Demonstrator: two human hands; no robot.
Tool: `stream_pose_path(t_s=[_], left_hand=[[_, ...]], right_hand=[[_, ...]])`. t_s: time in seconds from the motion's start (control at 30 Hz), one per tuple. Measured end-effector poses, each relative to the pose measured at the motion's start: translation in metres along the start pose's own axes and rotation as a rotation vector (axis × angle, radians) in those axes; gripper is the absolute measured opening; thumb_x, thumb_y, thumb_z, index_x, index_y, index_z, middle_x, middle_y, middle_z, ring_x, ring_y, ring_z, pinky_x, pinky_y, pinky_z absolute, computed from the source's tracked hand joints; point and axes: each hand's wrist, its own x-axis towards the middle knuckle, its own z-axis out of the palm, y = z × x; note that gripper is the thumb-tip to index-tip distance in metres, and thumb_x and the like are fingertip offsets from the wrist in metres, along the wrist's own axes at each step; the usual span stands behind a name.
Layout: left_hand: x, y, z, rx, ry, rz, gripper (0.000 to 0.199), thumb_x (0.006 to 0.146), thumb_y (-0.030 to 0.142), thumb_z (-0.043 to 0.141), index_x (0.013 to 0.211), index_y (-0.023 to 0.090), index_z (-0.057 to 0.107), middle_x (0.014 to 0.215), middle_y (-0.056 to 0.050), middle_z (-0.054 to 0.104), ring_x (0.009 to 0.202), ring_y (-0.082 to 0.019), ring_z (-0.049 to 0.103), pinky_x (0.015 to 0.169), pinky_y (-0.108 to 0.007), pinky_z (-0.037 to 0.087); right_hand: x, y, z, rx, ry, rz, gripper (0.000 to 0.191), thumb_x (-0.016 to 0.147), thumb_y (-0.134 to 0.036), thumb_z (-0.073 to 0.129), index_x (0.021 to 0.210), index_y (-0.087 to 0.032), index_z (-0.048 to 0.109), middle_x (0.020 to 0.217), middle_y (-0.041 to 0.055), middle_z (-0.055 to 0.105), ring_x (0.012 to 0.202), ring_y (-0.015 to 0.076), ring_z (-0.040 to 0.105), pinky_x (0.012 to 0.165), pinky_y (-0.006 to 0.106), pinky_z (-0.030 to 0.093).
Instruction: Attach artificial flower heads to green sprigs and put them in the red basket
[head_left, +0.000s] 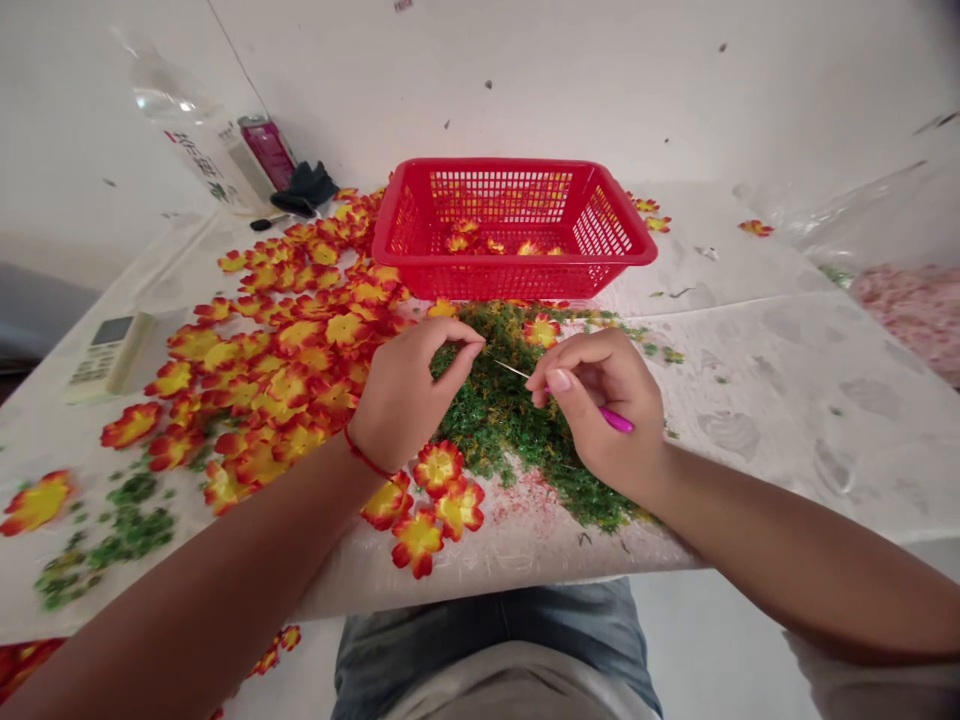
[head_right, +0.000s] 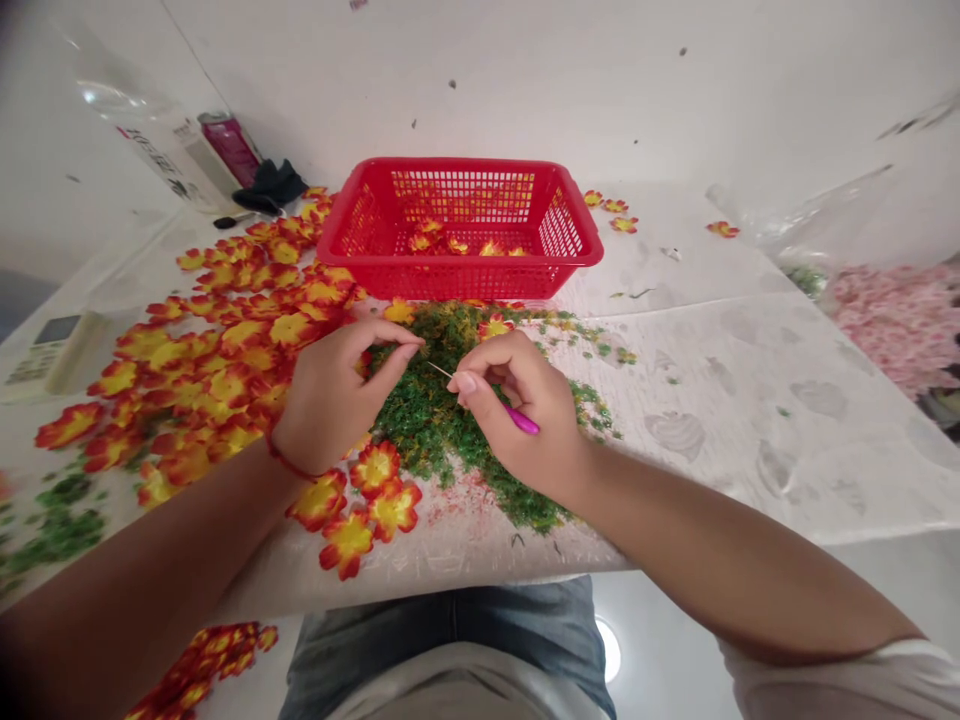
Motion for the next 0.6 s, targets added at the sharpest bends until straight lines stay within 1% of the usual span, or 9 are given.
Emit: stream_pose_path(t_s=[0.13, 0.23, 0.33, 0.47, 0.6], left_hand=[[-0.002, 0.009, -0.002, -0.090, -0.021, -0.045, 0.008, 0.108, 0.024, 0.073, 0.107, 0.023, 0.081, 0.110, -0.002, 0.090, 0.104, -0.021, 0.085, 0.097, -0.030, 0.063], [-0.002, 0.014, -0.004, -0.139, -0.027, -0.080, 0.009, 0.107, 0.023, 0.073, 0.104, 0.023, 0.081, 0.108, -0.001, 0.090, 0.102, -0.020, 0.085, 0.093, -0.029, 0.064], [-0.002, 0.017, -0.006, -0.166, -0.037, -0.113, 0.009, 0.106, 0.024, 0.073, 0.104, 0.024, 0.081, 0.108, -0.002, 0.089, 0.101, -0.020, 0.084, 0.091, -0.029, 0.065], [-0.002, 0.018, -0.005, -0.208, -0.049, -0.160, 0.009, 0.105, 0.025, 0.072, 0.102, 0.025, 0.080, 0.106, -0.003, 0.089, 0.100, -0.022, 0.083, 0.093, -0.032, 0.066], [-0.005, 0.015, -0.001, -0.370, -0.058, -0.208, 0.007, 0.105, 0.028, 0.072, 0.103, 0.025, 0.077, 0.106, -0.004, 0.088, 0.101, -0.022, 0.084, 0.094, -0.034, 0.067]], right_hand=[[-0.001, 0.001, -0.001, -0.027, -0.005, -0.006, 0.007, 0.112, -0.019, 0.072, 0.113, -0.025, 0.068, 0.101, 0.0024, 0.075, 0.081, 0.0139, 0.075, 0.071, 0.030, 0.061], [-0.002, 0.001, -0.001, -0.037, -0.015, 0.008, 0.007, 0.112, -0.020, 0.072, 0.113, -0.025, 0.068, 0.101, 0.0022, 0.074, 0.082, 0.0141, 0.075, 0.072, 0.030, 0.061], [-0.002, 0.002, -0.002, -0.031, -0.022, 0.017, 0.007, 0.112, -0.021, 0.072, 0.114, -0.026, 0.068, 0.102, 0.0024, 0.074, 0.083, 0.0148, 0.075, 0.073, 0.032, 0.061], [-0.003, 0.002, -0.003, -0.042, -0.025, 0.037, 0.005, 0.113, -0.025, 0.072, 0.114, -0.027, 0.067, 0.102, 0.0030, 0.074, 0.082, 0.0166, 0.075, 0.073, 0.034, 0.061], [-0.003, 0.003, -0.003, -0.065, -0.030, 0.051, 0.005, 0.113, -0.029, 0.072, 0.114, -0.027, 0.067, 0.101, 0.0038, 0.075, 0.085, 0.0184, 0.075, 0.074, 0.035, 0.062]])
